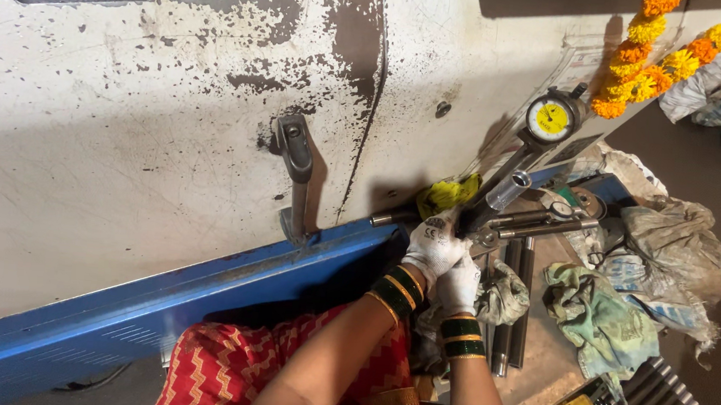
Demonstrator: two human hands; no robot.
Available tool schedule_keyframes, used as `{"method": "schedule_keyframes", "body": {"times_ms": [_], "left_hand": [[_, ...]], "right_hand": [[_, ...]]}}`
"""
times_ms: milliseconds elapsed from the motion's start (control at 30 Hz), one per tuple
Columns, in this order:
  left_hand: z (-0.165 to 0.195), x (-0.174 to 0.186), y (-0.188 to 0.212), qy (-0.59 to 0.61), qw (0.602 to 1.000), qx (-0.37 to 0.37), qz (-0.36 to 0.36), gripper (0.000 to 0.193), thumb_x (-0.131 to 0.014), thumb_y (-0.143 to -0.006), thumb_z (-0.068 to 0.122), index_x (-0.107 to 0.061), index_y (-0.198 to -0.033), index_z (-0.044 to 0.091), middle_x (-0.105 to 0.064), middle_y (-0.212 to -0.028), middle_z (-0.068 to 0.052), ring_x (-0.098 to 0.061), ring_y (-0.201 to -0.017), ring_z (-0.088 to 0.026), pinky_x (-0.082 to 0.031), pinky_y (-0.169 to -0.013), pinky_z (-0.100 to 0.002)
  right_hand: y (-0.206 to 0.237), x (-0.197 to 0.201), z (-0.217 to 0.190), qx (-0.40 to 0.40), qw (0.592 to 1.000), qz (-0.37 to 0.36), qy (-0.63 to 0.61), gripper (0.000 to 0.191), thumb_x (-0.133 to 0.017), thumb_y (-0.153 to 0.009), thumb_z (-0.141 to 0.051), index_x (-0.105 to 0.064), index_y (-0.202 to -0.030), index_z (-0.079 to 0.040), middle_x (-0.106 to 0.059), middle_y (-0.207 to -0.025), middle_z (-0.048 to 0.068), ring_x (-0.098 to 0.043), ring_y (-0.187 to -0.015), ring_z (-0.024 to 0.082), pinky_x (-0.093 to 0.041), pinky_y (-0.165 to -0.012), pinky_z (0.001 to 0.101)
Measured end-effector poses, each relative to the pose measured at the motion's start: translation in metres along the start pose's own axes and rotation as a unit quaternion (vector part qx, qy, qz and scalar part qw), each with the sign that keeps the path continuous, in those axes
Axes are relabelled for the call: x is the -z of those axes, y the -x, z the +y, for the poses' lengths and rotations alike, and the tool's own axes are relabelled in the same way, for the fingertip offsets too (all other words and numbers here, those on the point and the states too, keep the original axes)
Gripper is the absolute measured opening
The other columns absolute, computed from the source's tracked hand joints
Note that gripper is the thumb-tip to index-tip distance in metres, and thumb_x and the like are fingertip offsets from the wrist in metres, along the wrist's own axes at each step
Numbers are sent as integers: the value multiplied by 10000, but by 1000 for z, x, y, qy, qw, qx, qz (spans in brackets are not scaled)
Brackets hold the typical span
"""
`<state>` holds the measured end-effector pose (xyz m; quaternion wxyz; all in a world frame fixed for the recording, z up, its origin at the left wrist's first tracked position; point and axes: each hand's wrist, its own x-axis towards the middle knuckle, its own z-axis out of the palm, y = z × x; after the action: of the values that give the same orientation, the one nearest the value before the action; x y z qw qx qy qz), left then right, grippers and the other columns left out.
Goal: The person operates a lathe machine by turning a handle to open the door, then uses a tool to adjust a component inside the machine. They repeatedly open and close the door while making adjustments.
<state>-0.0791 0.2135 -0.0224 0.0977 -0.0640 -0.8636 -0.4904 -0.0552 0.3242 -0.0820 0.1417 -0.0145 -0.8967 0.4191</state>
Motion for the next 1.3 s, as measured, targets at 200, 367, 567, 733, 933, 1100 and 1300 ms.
{"method": "schedule_keyframes", "body": {"times_ms": [200,367,567,733,933,1100,1300], "left_hand": [[0,0,-4,-1,1000,6,-3,714,-727,-828,333,-502,-1448,62,-665,-1290,-178,-656,-1144,-353,-530,-962,-423],[2,2,-7,-2,1000,20,-21,714,-729,-832,333,-502,-1453,62,-669,-1285,-185,-657,-1151,-355,-528,-972,-423],[1,2,-11,-7,1000,13,-12,757,-737,-817,314,-472,-1478,59,-660,-1290,-192,-657,-1140,-360,-529,-963,-427],[-1,0,-15,-12,1000,15,-9,747,-734,-827,327,-476,-1484,81,-671,-1269,-188,-664,-1129,-359,-529,-965,-428],[2,2,-17,-5,1000,16,-2,669,-727,-834,318,-523,-1434,103,-690,-1232,-181,-673,-1104,-366,-541,-943,-444],[3,3,-19,-6,1000,28,-14,588,-716,-842,323,-576,-1373,116,-718,-1199,-161,-696,-1079,-359,-561,-926,-446],[-1,-1,-28,-53,997,39,-40,726,-736,-845,373,-469,-1464,104,-681,-1257,-162,-690,-1090,-344,-565,-914,-435]], "right_hand": [[-4,-1,1,-27,1000,-9,4,436,-680,-906,-222,-614,-1279,-5,-734,-1095,224,-725,-1013,358,-568,-860,402],[-8,-5,8,-3,999,-9,45,348,-709,-898,-198,-669,-1180,3,-742,-1085,225,-718,-1003,361,-560,-873,406],[-12,-9,16,48,998,20,-23,342,-640,-862,-92,-680,-1185,10,-741,-1144,209,-720,-1039,326,-554,-919,392],[-15,-9,12,14,1000,6,-1,323,-655,-894,-177,-674,-1164,-2,-737,-1120,206,-719,-1020,337,-556,-901,398],[-19,-6,3,3,1000,-2,23,348,-637,-925,-259,-645,-1169,-11,-736,-1084,209,-717,-988,357,-562,-863,424],[-19,-8,-2,-40,997,-2,-62,376,-610,-944,-244,-624,-1238,-9,-727,-1136,204,-693,-1049,350,-554,-895,423],[-24,-12,7,24,999,22,14,431,-598,-937,-150,-598,-1342,-2,-690,-1269,220,-665,-1190,344,-526,-989,415]]}}
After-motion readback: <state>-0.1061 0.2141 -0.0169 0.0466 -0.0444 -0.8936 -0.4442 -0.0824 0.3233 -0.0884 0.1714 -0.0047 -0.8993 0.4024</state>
